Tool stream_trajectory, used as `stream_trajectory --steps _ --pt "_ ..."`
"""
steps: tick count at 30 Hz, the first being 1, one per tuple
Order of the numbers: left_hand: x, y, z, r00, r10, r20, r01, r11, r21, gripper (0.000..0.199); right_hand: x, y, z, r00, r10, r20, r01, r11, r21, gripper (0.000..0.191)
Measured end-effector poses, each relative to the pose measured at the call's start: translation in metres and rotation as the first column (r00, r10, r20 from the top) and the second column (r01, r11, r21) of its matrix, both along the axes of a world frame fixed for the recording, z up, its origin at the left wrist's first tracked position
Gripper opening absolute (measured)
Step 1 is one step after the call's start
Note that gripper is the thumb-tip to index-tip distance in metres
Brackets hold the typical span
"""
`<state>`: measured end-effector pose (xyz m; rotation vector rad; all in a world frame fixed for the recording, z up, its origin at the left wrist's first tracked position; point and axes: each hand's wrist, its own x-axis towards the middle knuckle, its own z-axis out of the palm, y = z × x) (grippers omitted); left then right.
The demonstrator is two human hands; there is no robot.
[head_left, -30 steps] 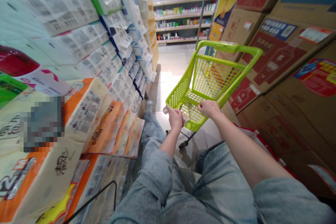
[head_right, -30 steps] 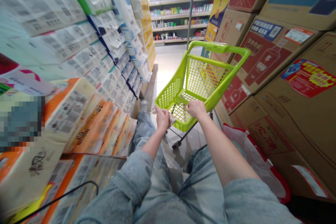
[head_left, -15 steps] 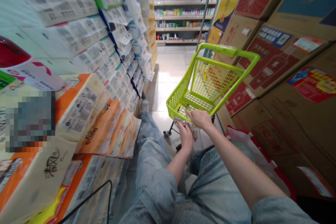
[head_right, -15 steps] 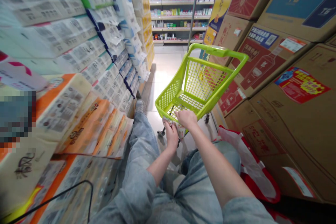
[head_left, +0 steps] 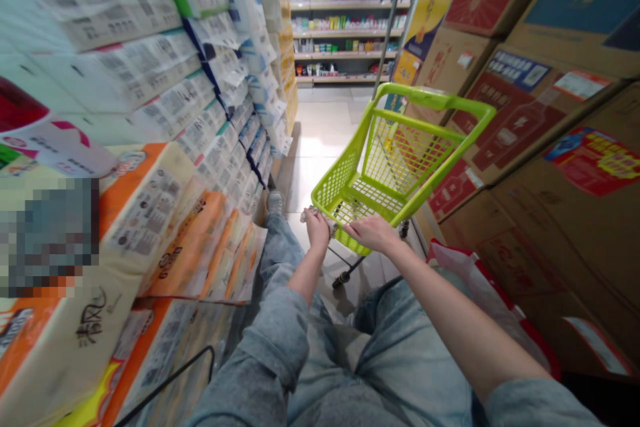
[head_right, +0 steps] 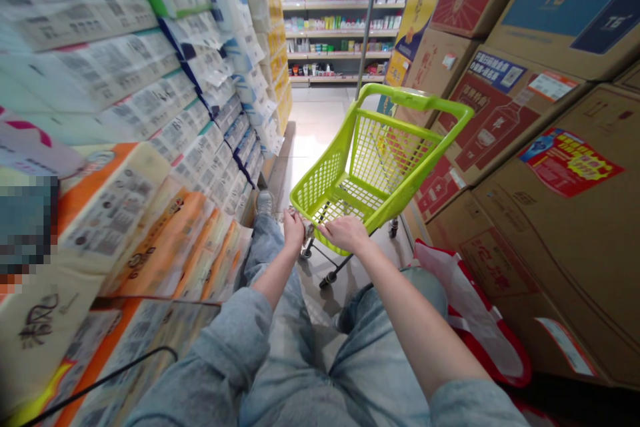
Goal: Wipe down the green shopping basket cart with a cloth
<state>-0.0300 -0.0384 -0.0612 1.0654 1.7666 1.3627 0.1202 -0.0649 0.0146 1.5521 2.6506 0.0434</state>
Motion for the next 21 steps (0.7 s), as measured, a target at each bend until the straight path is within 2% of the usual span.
stream_trajectory --steps 5,11,16,21 --pt "0.014 -0.028 -0.013 0.993 -0.106 0.052 0.105 0.994 0.030 0.040 -0.001 0.000 -0.001 0.999 0.050 0.011 -0.051 0.999 0.021 0.063" --pt "0.025 -0.062 -0.032 0.973 -0.153 0.174 0.174 0.979 -0.108 0.013 -0.003 -0.002 0.000 0.999 0.032 0.013 -0.032 0.999 0.022 0.061" --pt "0.033 -0.064 -0.030 0.947 -0.086 0.309 0.138 0.979 -0.151 0.017 -0.003 -0.004 0.000 0.999 0.042 0.015 -0.043 0.999 0.025 0.061" --pt "0.033 -0.055 -0.031 0.924 -0.090 0.372 0.159 0.974 -0.159 0.023 0.000 -0.004 0.000 0.998 0.067 0.003 -0.067 0.997 0.023 0.061"
